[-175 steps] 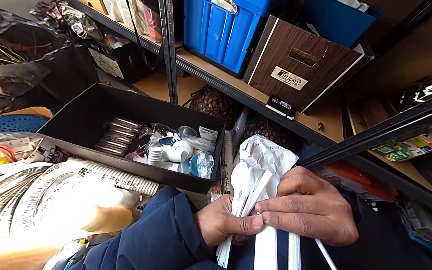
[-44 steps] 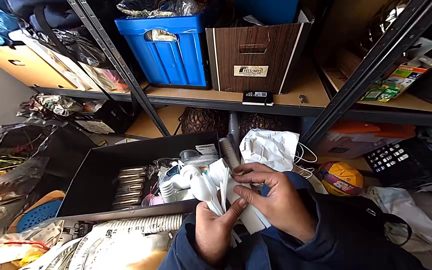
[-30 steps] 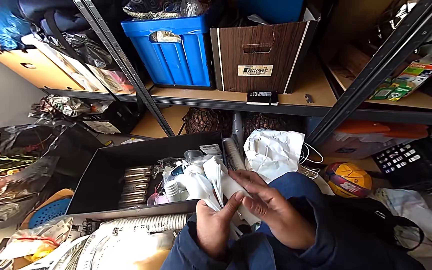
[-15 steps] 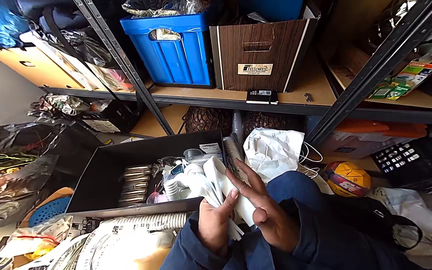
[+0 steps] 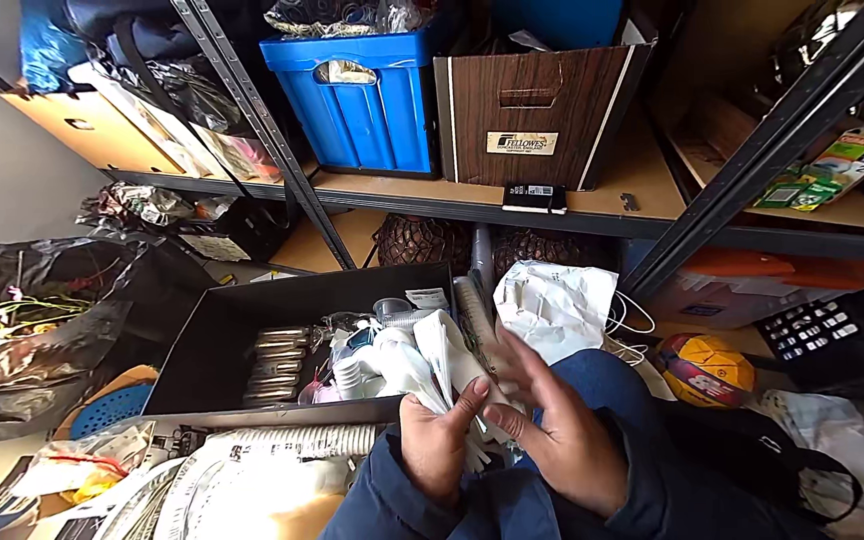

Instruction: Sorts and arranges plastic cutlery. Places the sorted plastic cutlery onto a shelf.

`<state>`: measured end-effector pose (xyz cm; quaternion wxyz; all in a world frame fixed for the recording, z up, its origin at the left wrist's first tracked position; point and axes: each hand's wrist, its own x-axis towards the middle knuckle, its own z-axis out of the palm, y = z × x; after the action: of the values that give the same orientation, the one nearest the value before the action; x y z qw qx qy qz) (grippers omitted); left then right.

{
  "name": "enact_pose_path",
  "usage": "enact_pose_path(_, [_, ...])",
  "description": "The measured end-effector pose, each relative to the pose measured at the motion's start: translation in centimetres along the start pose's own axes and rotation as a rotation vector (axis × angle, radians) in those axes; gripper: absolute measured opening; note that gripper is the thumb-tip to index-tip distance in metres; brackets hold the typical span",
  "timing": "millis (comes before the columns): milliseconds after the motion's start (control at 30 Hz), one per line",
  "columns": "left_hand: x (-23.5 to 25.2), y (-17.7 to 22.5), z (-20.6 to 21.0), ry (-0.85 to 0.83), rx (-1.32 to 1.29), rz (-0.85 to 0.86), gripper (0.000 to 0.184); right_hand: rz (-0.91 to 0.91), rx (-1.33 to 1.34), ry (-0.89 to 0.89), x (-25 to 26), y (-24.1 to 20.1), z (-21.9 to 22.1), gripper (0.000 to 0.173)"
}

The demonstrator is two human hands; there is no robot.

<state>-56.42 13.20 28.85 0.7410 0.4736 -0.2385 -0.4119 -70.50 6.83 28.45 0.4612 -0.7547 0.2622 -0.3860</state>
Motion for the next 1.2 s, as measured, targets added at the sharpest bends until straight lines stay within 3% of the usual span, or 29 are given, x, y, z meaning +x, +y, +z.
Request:
enact_pose_path(133, [0.1, -0.4, 0.3, -0.035, 0.073, 0.092, 0.021, 0.228, 0.059, -0.126, -0.1, -0.4, -0.1, 0.035])
enact_pose_path(300, [0.1, -1.2, 0.2, -0.045, 0.116, 0.019, 0.022, 0.451, 0.188, -0.201, 0.5, -0.7, -0.6, 0.019])
enact_pose_path(433, [-0.1, -1.7, 0.5, 0.011, 0.157, -0.034, 0.017, 0.517, 0.206, -0.171, 0.5, -0.2, -0.7, 0.014])
enact_pose_path(567, [0.1, -1.5, 0.3, 0.012, 0.139, -0.02, 0.027, 0.44, 0.263, -0.002, 0.3, 0.1, -1.1, 0.014])
enact_pose_path(700, [0.8, -1.2, -0.8, -0.192, 0.141, 0.006, 0.033, 0.325, 0.412, 0.234, 1.2, 0.0, -3.5, 0.012])
enact_pose_path(833, [0.5, -1.6, -0.5, -0.326, 0.165, -0.069, 0.03, 0.255, 0.416, 0.179, 1.8, -1.2, -4.3, 0.014])
enact_pose_path(967, [0.5, -1.9, -0.1, -0.338, 0.281, -0.139, 0.017, 0.21, 0.363, 0.085, 2.3, -1.6, -3.1, 0.008])
enact_pose_path(1200, [1.0, -1.2, -0.6, -0.449, 0.214, -0.191, 0.026, 0.083, 0.4, 0.192, 2.6, -0.9, -2.1, 0.004])
